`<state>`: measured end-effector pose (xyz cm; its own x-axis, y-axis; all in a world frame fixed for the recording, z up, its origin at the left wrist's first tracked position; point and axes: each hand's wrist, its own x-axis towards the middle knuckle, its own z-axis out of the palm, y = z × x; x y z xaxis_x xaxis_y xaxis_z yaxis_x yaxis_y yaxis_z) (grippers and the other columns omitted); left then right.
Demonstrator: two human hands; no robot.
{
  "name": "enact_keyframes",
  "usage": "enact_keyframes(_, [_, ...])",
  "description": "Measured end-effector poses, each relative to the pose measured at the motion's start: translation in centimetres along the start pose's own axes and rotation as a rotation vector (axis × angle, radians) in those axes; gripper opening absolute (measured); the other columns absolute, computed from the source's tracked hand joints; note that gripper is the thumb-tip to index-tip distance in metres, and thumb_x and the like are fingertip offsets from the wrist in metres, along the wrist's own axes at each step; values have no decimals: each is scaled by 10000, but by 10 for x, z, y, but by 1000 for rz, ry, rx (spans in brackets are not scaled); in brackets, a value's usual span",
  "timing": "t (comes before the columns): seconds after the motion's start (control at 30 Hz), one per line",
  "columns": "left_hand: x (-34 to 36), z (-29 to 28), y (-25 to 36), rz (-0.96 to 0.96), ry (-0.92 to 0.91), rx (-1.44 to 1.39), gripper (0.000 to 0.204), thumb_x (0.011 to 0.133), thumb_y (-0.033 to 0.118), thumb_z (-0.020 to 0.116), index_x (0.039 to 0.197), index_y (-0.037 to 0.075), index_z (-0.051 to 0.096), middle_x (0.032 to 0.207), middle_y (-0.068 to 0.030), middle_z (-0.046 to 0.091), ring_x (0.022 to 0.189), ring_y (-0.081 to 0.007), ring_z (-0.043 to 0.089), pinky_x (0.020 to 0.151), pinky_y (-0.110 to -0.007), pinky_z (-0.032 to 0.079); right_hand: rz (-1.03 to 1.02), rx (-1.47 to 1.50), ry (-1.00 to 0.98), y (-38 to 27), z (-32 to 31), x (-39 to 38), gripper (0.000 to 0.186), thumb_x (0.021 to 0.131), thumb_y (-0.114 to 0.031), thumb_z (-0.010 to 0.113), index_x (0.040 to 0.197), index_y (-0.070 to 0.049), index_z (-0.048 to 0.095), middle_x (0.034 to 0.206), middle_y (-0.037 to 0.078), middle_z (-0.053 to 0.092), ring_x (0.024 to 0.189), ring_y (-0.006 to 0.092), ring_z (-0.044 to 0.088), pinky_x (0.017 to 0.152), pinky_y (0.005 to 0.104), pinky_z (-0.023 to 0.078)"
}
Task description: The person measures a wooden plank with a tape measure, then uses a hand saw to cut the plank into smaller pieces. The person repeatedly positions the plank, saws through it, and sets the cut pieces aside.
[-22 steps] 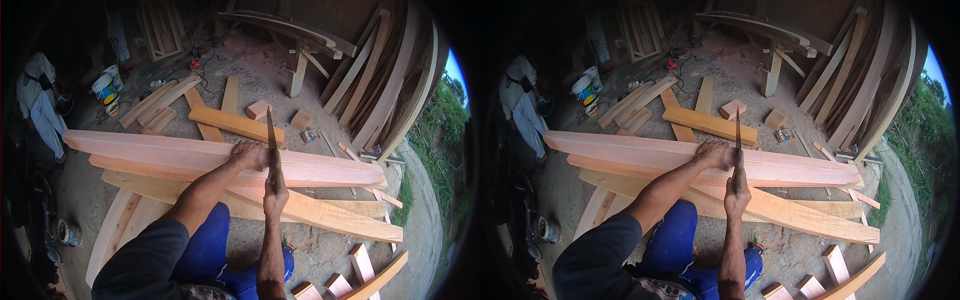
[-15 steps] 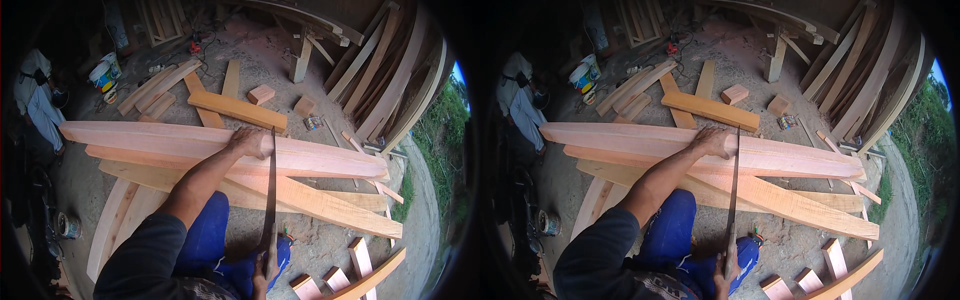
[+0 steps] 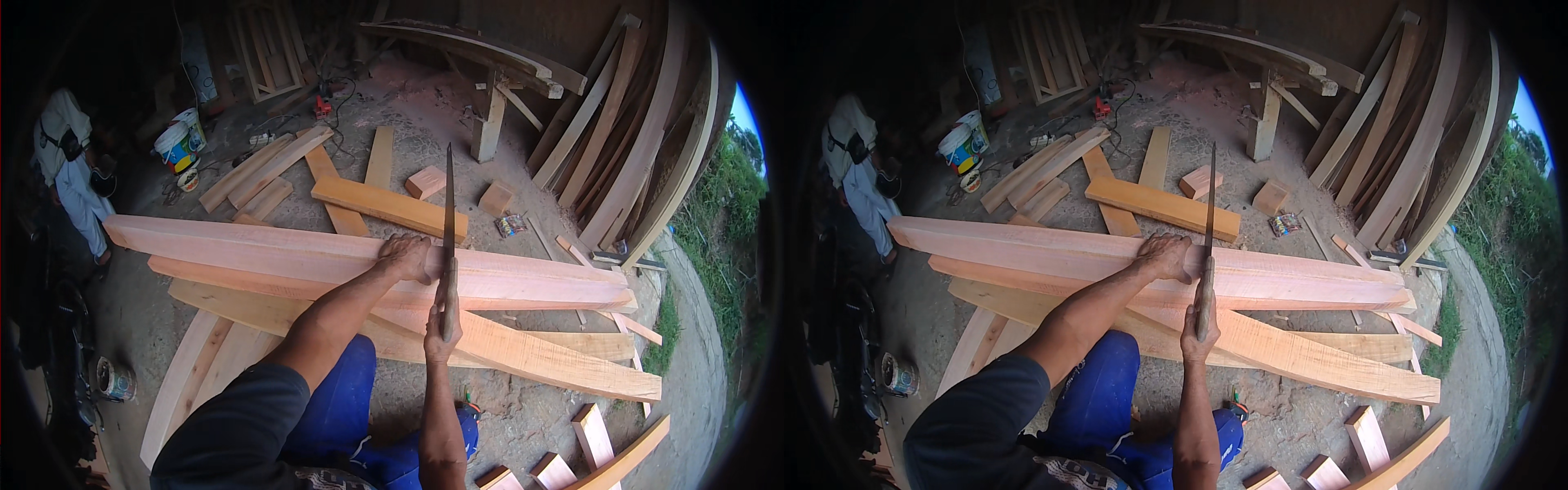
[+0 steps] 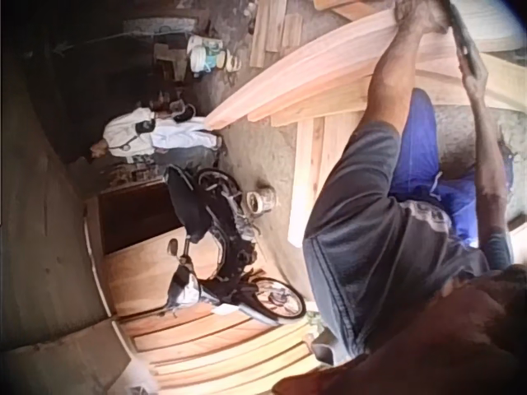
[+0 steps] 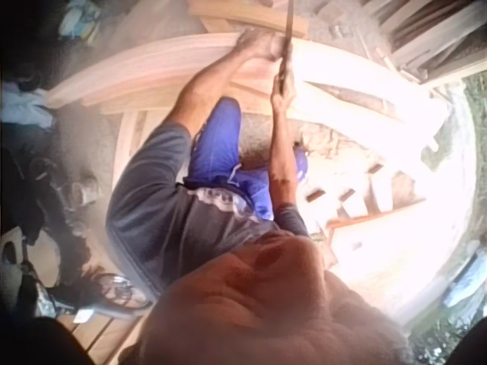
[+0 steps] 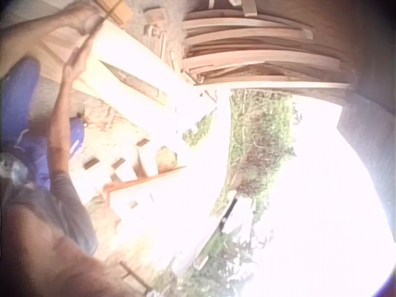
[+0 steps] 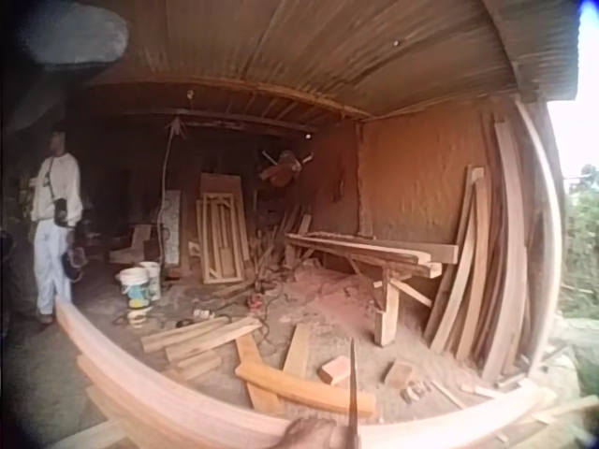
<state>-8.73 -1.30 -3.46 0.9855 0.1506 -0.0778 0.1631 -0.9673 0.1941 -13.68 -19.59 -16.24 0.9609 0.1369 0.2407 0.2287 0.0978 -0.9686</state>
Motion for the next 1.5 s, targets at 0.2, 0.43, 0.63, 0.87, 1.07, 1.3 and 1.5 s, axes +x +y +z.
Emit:
enact_keyframes(0.2, [-5,-3,-1,46,29,-47,828,640,445,952,1281,25,639,1262,-203,732,1235,-383,678,1062,-525,510,-170,-126,11,-58,-20,-26,470,1037,-106,710,1483,-1,606,1067,68,692,911,122,596,817,289,519])
enact_keyframes(0.43, [3,8,-8,37,-28,-74,868,657,413,953,1372,63,607,1295,-170,718,1283,-351,655,1092,-513,496,112,-498,-217,-176,-138,-231,601,1053,-98,573,1632,-19,429,1514,170,577,1309,274,600,1069,376,507])
enact_keyframes(0.63, [-5,1,1,2,-21,-9,803,660,415,957,1302,66,623,1303,-160,714,1290,-333,650,1110,-498,478,33,-92,-99,-114,-28,-8,395,999,-60,694,1382,31,655,1054,168,760,912,194,658,855,362,545])
enact_keyframes(0.87, [-3,2,-5,35,-2,-64,824,657,451,951,1301,47,633,1288,-181,717,1267,-351,653,1093,-501,479,377,-309,-93,-137,-93,-137,531,980,-63,710,1489,22,587,1216,179,741,1056,197,669,951,354,541])
enact_keyframes(1.07, [5,12,-7,8,6,10,841,665,453,950,1318,42,615,1285,-172,717,1284,-335,642,1091,-500,481,183,-268,-89,-171,-104,-175,540,985,-83,683,1500,42,582,1229,148,757,1033,182,691,920,330,552])
enact_keyframes(1.3, [-6,-6,-3,40,19,-41,813,655,451,943,1277,32,629,1273,-185,726,1267,-352,653,1085,-506,489,-21,-150,-79,-95,-15,17,300,1035,-142,681,1277,35,683,746,41,614,610,94,530,549,304,455])
enact_keyframes(1.5, [5,13,-10,52,43,-56,827,648,444,937,1287,24,624,1254,-196,734,1248,-371,666,1089,-498,491,400,-272,-88,-141,-138,-252,590,977,-24,658,1549,42,531,1405,167,708,1274,187,661,1046,343,533])
